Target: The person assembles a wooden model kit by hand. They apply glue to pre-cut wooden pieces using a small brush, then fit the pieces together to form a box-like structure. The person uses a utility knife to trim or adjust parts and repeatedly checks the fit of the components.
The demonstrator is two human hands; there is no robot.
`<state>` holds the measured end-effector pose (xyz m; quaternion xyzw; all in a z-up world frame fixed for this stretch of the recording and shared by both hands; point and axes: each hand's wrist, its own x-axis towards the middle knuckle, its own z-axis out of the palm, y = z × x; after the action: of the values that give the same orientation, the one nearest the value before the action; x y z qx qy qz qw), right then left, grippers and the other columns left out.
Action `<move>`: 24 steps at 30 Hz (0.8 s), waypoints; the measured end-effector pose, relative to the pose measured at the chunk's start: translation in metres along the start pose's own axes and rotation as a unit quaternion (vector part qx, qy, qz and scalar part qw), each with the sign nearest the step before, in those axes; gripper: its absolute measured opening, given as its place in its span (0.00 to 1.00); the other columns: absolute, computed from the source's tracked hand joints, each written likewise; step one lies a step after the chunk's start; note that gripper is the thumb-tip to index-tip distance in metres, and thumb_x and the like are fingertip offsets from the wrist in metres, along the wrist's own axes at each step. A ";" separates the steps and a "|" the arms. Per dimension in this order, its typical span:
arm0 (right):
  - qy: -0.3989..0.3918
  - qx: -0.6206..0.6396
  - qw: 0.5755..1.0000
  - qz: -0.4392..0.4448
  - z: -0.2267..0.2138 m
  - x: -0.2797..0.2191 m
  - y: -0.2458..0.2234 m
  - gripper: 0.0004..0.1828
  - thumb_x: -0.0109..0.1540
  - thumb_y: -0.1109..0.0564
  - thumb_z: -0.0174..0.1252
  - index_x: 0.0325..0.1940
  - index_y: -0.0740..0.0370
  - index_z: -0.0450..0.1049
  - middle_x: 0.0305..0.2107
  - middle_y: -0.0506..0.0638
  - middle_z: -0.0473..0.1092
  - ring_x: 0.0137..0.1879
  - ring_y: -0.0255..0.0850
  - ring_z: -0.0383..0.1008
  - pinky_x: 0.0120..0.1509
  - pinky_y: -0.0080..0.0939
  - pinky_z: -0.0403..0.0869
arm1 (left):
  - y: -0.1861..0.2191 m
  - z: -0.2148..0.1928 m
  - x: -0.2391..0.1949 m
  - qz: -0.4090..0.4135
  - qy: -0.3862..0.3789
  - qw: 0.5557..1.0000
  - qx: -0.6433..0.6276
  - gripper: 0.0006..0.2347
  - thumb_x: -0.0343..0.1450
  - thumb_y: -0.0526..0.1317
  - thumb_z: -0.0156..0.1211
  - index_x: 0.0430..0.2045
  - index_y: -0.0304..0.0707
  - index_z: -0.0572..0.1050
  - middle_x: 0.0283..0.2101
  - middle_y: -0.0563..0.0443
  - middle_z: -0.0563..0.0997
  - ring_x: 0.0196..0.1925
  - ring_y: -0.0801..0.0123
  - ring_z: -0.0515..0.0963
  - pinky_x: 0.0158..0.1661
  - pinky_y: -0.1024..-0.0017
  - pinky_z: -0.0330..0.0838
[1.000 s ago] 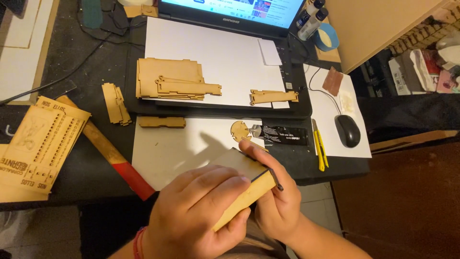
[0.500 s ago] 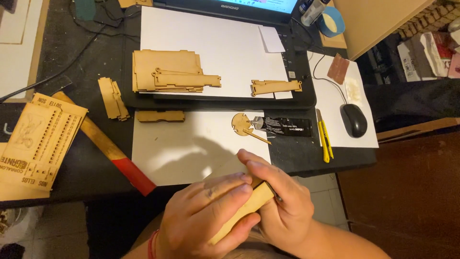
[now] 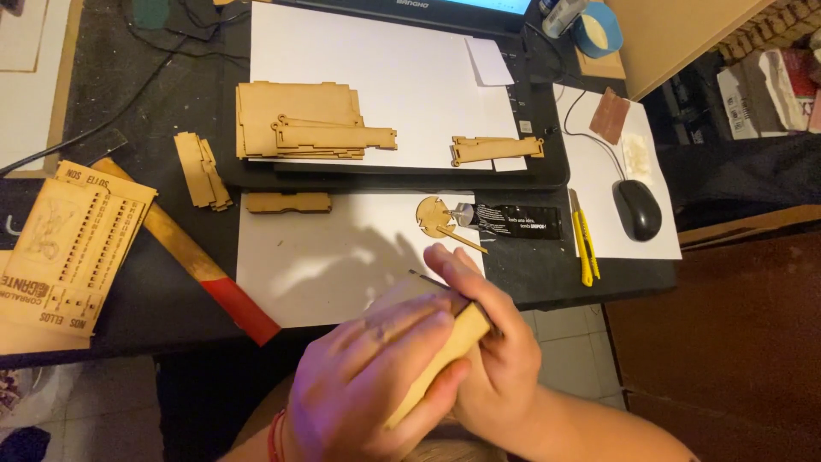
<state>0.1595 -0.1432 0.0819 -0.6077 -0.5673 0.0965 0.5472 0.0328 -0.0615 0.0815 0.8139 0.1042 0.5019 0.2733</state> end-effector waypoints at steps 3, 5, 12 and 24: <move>-0.028 -0.020 0.998 0.054 -0.005 0.013 0.007 0.20 0.69 0.52 0.44 0.59 0.68 0.67 0.55 0.61 0.72 0.64 0.49 0.74 0.83 0.55 0.60 | 0.003 -0.003 0.008 -0.100 -0.081 0.990 0.056 0.14 0.66 0.38 0.62 0.46 0.38 0.75 0.49 0.49 0.81 0.46 0.65 0.82 0.47 0.70 0.74; -0.090 0.126 0.980 0.127 -0.015 0.022 0.016 0.21 0.68 0.51 0.49 0.60 0.67 0.67 0.58 0.65 0.70 0.68 0.55 0.70 0.74 0.48 0.68 | 0.005 -0.010 0.020 -0.094 -0.076 0.992 0.030 0.20 0.67 0.42 0.69 0.51 0.33 0.71 0.52 0.47 0.80 0.47 0.57 0.83 0.47 0.66 0.74; -0.134 0.287 0.915 0.249 -0.026 0.041 0.035 0.33 0.64 0.41 0.55 0.65 0.65 0.65 0.60 0.62 0.69 0.65 0.46 0.70 0.69 0.44 0.69 | -0.010 -0.028 0.037 -0.257 -0.224 0.931 -0.129 0.40 0.51 0.49 0.78 0.60 0.44 0.68 0.64 0.51 0.75 0.66 0.58 0.71 0.63 0.57 0.54; -0.185 0.316 0.888 0.278 -0.030 0.058 0.038 0.28 0.65 0.51 0.53 0.67 0.63 0.61 0.68 0.56 0.60 0.66 0.48 0.68 0.63 0.56 0.76 | -0.026 -0.006 0.033 -0.344 -0.199 0.850 -0.346 0.43 0.50 0.53 0.72 0.61 0.39 0.61 0.57 0.51 0.73 0.60 0.68 0.74 0.59 0.67 0.65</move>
<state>0.2232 -0.1042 0.0932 -0.5062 -0.4060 0.5297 0.5462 0.0458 -0.0228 0.0944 0.6613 0.1407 0.2072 0.7071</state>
